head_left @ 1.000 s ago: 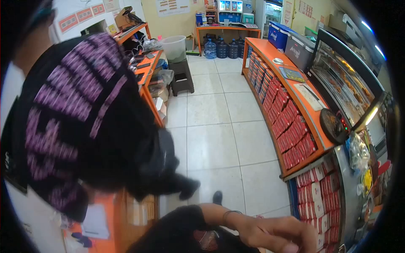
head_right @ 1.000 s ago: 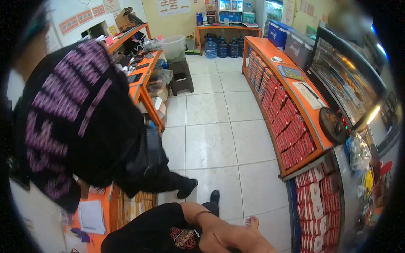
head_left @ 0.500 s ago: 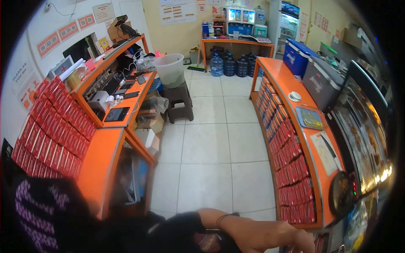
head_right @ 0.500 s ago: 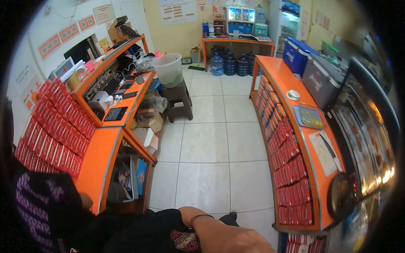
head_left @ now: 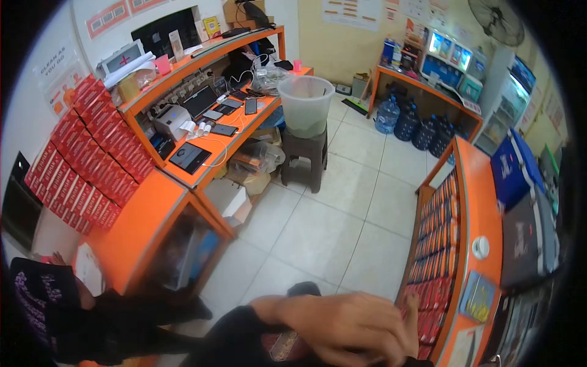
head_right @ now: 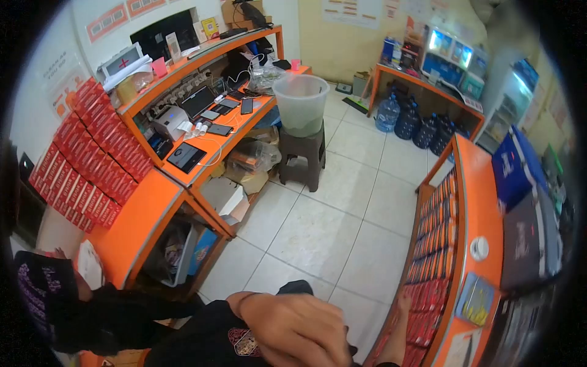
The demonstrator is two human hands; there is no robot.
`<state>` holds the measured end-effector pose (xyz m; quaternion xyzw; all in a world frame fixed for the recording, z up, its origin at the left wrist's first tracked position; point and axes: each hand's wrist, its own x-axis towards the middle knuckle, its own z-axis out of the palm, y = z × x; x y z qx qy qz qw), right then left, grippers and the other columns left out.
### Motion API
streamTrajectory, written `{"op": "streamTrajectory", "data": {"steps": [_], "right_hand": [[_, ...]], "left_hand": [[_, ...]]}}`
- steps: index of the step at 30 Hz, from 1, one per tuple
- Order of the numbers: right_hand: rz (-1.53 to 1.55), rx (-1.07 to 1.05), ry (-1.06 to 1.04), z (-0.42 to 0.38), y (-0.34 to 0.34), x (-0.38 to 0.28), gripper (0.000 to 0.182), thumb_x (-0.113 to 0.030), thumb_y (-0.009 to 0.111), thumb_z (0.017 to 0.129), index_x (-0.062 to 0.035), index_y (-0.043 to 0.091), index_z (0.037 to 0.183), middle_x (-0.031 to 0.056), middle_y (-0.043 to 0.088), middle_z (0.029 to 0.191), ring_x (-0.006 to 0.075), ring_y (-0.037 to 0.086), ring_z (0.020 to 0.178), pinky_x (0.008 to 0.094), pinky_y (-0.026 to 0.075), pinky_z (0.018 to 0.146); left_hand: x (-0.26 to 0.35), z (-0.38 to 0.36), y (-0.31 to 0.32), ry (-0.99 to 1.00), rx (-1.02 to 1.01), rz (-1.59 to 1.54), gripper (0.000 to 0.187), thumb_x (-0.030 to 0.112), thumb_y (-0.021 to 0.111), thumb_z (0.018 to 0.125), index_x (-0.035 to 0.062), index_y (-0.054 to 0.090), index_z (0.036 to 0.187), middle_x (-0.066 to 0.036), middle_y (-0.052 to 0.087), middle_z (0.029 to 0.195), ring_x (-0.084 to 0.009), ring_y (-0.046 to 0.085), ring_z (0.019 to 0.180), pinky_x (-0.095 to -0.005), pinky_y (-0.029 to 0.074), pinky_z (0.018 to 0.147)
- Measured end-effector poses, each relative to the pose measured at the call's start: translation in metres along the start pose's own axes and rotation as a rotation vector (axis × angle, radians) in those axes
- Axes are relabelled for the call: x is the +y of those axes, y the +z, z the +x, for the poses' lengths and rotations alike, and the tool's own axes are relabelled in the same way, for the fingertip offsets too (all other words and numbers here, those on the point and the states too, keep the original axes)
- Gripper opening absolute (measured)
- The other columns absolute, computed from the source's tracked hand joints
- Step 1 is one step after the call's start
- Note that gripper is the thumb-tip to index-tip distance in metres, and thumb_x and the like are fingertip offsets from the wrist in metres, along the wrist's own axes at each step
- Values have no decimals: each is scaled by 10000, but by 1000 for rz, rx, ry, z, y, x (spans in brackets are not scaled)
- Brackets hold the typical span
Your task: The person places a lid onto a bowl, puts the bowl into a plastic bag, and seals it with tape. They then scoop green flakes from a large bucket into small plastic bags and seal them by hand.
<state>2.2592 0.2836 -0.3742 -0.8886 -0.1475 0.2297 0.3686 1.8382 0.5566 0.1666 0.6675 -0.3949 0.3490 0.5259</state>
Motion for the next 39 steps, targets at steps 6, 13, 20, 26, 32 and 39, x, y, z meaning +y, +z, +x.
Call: {"op": "streamTrajectory", "data": {"steps": [6,13,20,26,32,39], "right_hand": [[498,-75,-349,139,39,-281,162,-176,513,980,-44,601,1011,6,568,753,70,511,625,220,441,553],[373,-156,157,199,131,-67,310,-382,557,954,-89,601,1046,41,627,823,157,614,694,243,490,576],[255,-412,755,240,173,-142,335,-382,560,939,-100,546,1121,88,625,930,205,586,689,298,476,557],[589,-46,475,661,188,-200,380,-381,563,926,-110,499,1185,129,622,1021,246,563,684,346,464,541],[909,-300,-115,858,290,-725,655,-498,426,941,-185,266,1494,96,246,1551,275,284,1393,475,269,1102],[815,-481,-227,804,552,-925,884,-673,339,914,-68,115,1518,84,80,1597,250,107,1453,391,77,1175]], "left_hand": [[-76,5,-140,408,144,-350,331,302,491,963,153,605,690,-5,593,705,-123,561,619,-248,444,558],[-197,47,-289,429,219,-442,418,216,396,1014,166,512,616,3,520,654,-105,524,583,-219,405,538],[-342,53,-436,456,284,-106,316,247,484,983,126,574,705,-7,558,683,-138,566,636,-257,418,611],[-493,-44,-611,-177,885,744,590,484,381,975,46,413,1369,-111,411,1434,-252,341,1360,-438,219,1134],[-561,-300,-740,-456,2107,987,839,683,314,926,146,104,1535,-56,85,1600,-232,75,1471,-427,72,1174],[-612,-337,-819,-16,2386,687,864,700,322,914,132,118,1533,-63,104,1596,-241,148,1455,-393,112,1171]]}}
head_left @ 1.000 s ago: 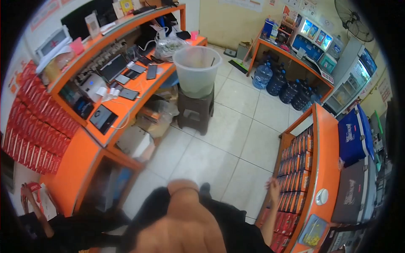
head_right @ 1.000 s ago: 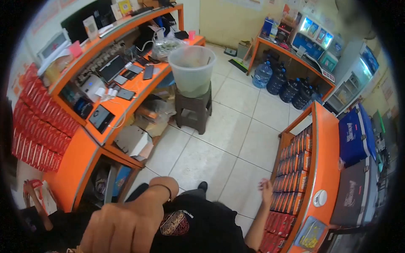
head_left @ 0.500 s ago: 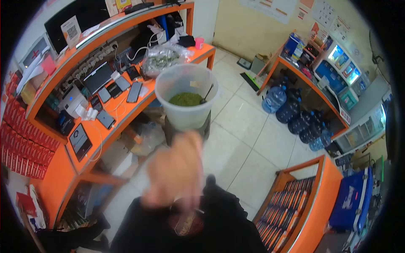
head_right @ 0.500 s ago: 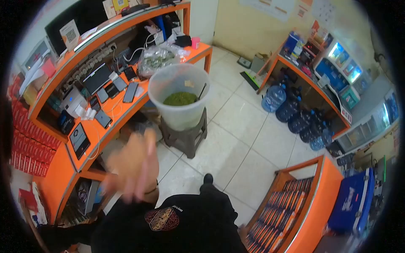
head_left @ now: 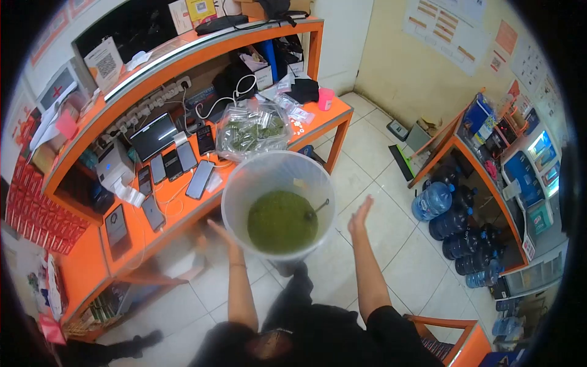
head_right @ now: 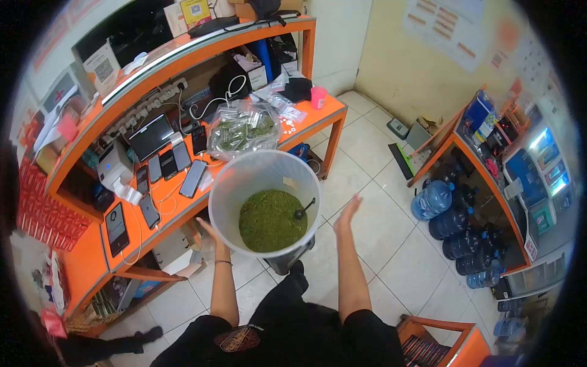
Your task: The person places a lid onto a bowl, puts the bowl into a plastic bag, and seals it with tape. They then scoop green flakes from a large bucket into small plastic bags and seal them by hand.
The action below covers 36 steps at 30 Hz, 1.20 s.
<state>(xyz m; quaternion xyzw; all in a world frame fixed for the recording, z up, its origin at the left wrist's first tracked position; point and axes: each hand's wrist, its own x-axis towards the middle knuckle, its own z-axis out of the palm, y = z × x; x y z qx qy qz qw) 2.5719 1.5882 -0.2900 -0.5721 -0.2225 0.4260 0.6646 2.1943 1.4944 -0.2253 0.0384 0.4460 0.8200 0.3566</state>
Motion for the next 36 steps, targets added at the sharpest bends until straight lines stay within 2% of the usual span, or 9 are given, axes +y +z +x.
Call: {"op": "streamTrajectory", "data": {"steps": [3,6,10,13,18,21,24,29,36], "right_hand": [[36,-612,534,-40,59,-51,856,-661,321,933,-11,239,1485,114,210,1564,250,199,1429,400,200,1155],[249,-552,657,9,60,21,820,-651,310,941,-7,336,1450,138,303,1524,297,277,1393,424,272,1123],[-360,-856,341,26,57,19,812,-653,321,938,-5,389,1423,145,358,1489,292,349,1344,399,281,1111],[-181,-392,355,70,67,25,693,-573,343,976,-93,323,1475,101,383,1479,216,408,1305,316,326,1077],[-263,-994,599,71,109,21,568,-408,487,975,-75,418,1430,110,481,1389,169,455,1253,323,339,1055],[-688,-844,233,122,132,12,312,-282,508,977,-42,703,1015,24,662,799,126,577,713,283,472,666],[-524,-786,-145,180,192,21,350,-239,510,981,-21,584,718,19,567,650,95,490,597,262,424,564],[-289,-1206,-103,123,333,-73,222,-194,555,971,3,634,906,30,641,795,75,589,698,218,463,595],[-186,-2161,-530,-13,479,-34,294,-167,676,813,-6,655,1058,146,698,947,279,680,849,364,537,744]], "left_hand": [[-11,8,-5,-136,-120,-27,858,689,321,921,121,117,1531,-69,103,1595,-241,139,1456,-388,113,1172],[-13,4,-19,-221,-193,3,853,678,320,927,109,115,1529,-74,102,1594,-241,130,1457,-383,113,1173],[-15,10,-13,-252,-224,51,846,664,320,936,94,113,1526,-82,100,1592,-241,118,1458,-376,114,1175],[-11,5,-16,-264,-218,77,841,653,319,942,83,112,1524,-87,99,1591,-241,109,1459,-372,114,1175],[-4,-35,-13,-244,-181,150,833,635,318,953,64,109,1521,-96,97,1589,-241,94,1460,-364,115,1177],[2,-48,12,-278,-238,205,828,624,317,959,52,108,1519,-102,96,1587,-241,85,1461,-359,116,1178],[11,-67,31,-228,-160,250,823,614,317,965,41,106,1517,-108,95,1586,-241,76,1462,-354,116,1179],[-18,-112,-2,-127,433,282,676,545,365,983,47,372,1441,-125,441,1436,-236,420,1315,-362,292,1120],[-81,-262,3,-19,691,269,689,536,406,974,77,303,1478,-152,378,1482,-297,359,1362,-424,254,1127]]}}
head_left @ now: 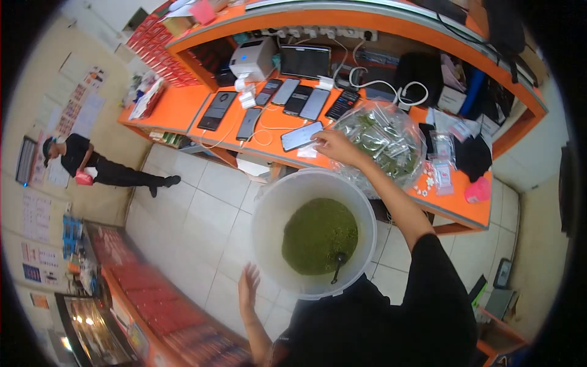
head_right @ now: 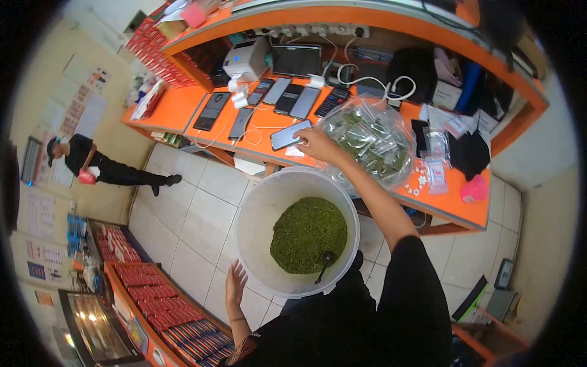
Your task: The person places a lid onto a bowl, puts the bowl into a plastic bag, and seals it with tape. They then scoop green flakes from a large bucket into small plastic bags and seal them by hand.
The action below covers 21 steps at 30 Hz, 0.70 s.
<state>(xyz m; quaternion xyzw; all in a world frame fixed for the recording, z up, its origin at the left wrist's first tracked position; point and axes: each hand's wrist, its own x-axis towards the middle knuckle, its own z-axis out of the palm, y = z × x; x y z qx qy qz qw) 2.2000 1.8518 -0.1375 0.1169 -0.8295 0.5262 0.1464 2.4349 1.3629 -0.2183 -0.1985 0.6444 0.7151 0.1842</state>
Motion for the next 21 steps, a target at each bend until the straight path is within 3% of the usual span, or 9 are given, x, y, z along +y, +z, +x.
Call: {"op": "streamTrajectory", "data": {"steps": [2,3,5,9,12,15,17,18,21], "right_hand": [[-474,-143,-239,43,33,62,296,-198,706,764,5,669,976,197,684,970,355,665,891,407,536,798],[-468,-152,-261,60,42,81,296,-198,706,764,5,669,976,197,684,970,355,665,891,407,536,798],[-822,-641,147,82,57,109,408,-319,716,761,-1,656,1009,196,661,1036,342,633,970,426,507,867],[-828,-527,-121,56,66,116,517,-445,760,708,18,686,927,205,681,968,358,661,925,448,526,836],[-913,-681,-38,56,85,123,511,-467,649,759,7,661,951,219,652,1006,356,640,938,476,511,827],[-995,-727,-244,62,98,120,314,-281,569,831,18,642,894,276,638,911,370,632,871,500,505,744],[-786,-262,-550,64,116,195,172,-101,564,793,31,631,881,258,613,882,391,612,842,474,504,761],[-918,-391,-386,65,122,214,148,-37,558,778,39,630,882,242,599,885,396,603,853,460,504,777],[-976,-456,-464,67,118,189,116,-30,555,808,44,628,860,234,598,926,388,604,879,444,511,766]], "left_hand": [[-13,-46,-16,-33,72,44,668,523,413,974,94,314,1476,-134,348,1507,-298,352,1367,-432,252,1123],[-25,-66,-29,-37,128,32,662,519,418,973,99,319,1475,-124,348,1508,-291,351,1368,-423,261,1117],[-47,-110,-45,-40,289,-11,620,478,401,985,96,331,1468,-132,357,1500,-302,360,1361,-427,268,1112],[-111,-180,-66,-59,657,-281,568,435,387,989,106,362,1452,-117,379,1489,-299,375,1351,-422,266,1115],[-144,-214,-58,-142,790,-383,577,447,393,986,99,367,1445,-105,371,1496,-282,364,1360,-407,259,1119],[-171,-212,-57,-107,827,-504,518,432,437,977,126,430,1395,-50,462,1409,-211,437,1265,-361,339,1026],[-179,-225,-37,-90,822,-572,445,403,475,970,147,499,1333,-6,557,1310,-148,530,1139,-304,420,918],[-166,-222,-32,-128,836,-576,420,374,468,977,132,509,1318,-11,570,1292,-146,543,1113,-295,427,906],[-152,-215,-29,-153,801,-473,510,374,360,1007,83,402,1423,-85,442,1450,-262,432,1308,-411,305,1107]]}}
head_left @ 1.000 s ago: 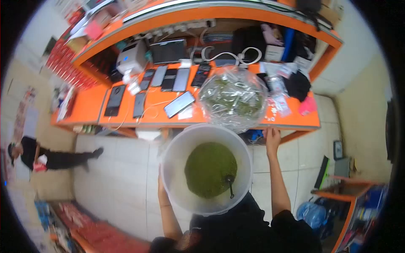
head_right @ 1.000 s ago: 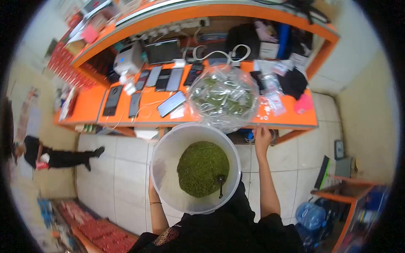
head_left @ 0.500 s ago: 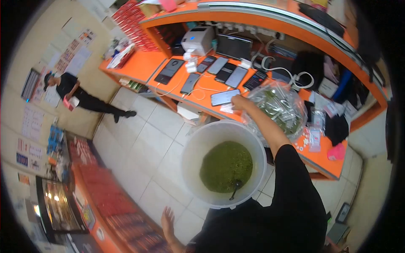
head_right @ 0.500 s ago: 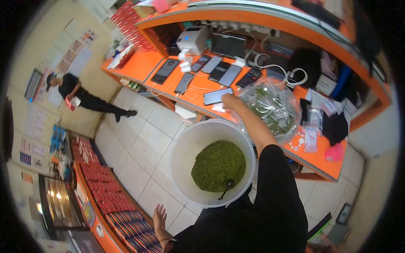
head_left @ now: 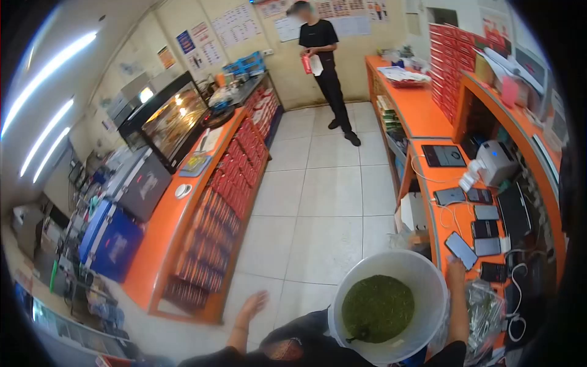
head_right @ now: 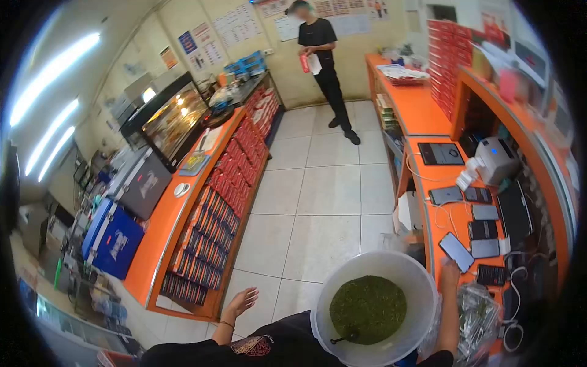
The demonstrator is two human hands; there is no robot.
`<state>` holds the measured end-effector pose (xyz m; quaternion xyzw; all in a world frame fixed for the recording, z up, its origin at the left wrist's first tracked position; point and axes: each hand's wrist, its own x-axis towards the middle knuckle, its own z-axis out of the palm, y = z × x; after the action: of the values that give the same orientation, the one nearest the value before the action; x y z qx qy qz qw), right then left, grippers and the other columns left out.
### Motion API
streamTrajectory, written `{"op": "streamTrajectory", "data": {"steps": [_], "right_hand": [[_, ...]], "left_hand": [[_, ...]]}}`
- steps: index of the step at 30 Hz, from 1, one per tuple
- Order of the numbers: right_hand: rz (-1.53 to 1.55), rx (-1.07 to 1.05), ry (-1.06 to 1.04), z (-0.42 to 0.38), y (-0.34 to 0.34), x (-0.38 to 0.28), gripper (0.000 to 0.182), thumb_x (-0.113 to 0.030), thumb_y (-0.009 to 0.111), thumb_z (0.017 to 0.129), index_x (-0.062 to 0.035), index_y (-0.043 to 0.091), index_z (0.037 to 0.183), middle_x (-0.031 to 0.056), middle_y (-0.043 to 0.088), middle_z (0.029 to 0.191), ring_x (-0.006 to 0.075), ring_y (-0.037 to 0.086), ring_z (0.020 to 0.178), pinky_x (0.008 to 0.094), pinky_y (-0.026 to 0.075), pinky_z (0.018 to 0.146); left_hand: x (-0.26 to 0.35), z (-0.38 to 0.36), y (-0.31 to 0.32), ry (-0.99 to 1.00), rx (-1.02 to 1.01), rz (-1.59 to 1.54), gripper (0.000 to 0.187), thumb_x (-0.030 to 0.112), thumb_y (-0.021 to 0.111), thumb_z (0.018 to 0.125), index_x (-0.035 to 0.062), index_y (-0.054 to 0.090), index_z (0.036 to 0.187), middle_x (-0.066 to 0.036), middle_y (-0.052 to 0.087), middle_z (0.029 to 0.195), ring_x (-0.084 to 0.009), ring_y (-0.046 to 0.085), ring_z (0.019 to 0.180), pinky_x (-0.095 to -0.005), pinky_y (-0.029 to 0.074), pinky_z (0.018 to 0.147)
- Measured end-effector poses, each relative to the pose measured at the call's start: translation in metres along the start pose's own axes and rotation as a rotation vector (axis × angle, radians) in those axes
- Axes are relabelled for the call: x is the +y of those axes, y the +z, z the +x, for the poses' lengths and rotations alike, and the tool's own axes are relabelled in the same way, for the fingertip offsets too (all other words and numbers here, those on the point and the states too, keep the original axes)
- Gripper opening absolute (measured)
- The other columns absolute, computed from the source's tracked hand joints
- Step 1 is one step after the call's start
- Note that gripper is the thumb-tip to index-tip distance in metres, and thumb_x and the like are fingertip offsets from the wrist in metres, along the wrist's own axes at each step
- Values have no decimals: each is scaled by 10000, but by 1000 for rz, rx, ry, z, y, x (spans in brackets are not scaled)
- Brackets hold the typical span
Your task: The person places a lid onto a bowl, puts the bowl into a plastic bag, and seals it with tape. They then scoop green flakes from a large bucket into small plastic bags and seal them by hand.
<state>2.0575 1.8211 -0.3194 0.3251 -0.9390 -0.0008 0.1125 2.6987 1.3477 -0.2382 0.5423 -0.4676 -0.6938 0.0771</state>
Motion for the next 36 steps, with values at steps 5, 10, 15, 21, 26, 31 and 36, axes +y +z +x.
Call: {"op": "streamTrajectory", "data": {"steps": [5,10,15,21,26,31,36], "right_hand": [[177,-70,265,11,-20,3,214,-141,502,930,18,625,856,214,633,878,369,638,851,446,535,720],[375,19,192,4,-59,26,278,-180,578,849,89,608,916,284,620,863,439,619,849,494,494,767],[630,50,258,-5,-105,45,284,-112,580,780,109,604,957,307,624,892,464,606,872,501,457,800],[564,386,404,-6,-87,88,349,-153,609,817,108,608,1048,318,627,921,464,611,907,475,457,814],[493,545,464,-13,-213,-22,316,-183,543,902,107,561,1026,304,610,916,456,581,854,485,440,764],[425,748,104,-63,-288,-225,208,-61,519,902,79,570,1048,232,606,970,419,583,921,477,446,775],[737,473,34,-127,-292,-342,282,-46,555,873,97,580,1114,279,604,1075,470,564,1033,501,457,888]], "left_hand": [[23,-8,21,15,-25,-13,507,368,396,992,87,422,1413,-91,475,1423,-255,452,1289,-408,326,1087],[46,1,33,120,-31,37,540,412,455,969,82,446,1396,-100,506,1389,-256,476,1270,-413,339,1073],[99,-4,86,304,-111,89,505,421,503,959,89,513,1340,-47,588,1283,-165,555,1112,-299,418,945],[158,-40,191,576,-328,236,438,390,503,981,69,571,1272,-56,632,1187,-166,586,1043,-323,449,933],[147,-62,287,712,-735,328,487,351,564,961,82,489,1360,-65,607,1236,-162,564,1130,-327,439,988],[130,-133,362,731,-847,-52,783,331,650,908,50,214,1495,-148,359,1479,-245,405,1324,-350,380,1060],[115,-135,344,822,-803,-179,722,277,666,892,48,290,1464,-124,390,1439,-212,422,1285,-337,371,1052]]}}
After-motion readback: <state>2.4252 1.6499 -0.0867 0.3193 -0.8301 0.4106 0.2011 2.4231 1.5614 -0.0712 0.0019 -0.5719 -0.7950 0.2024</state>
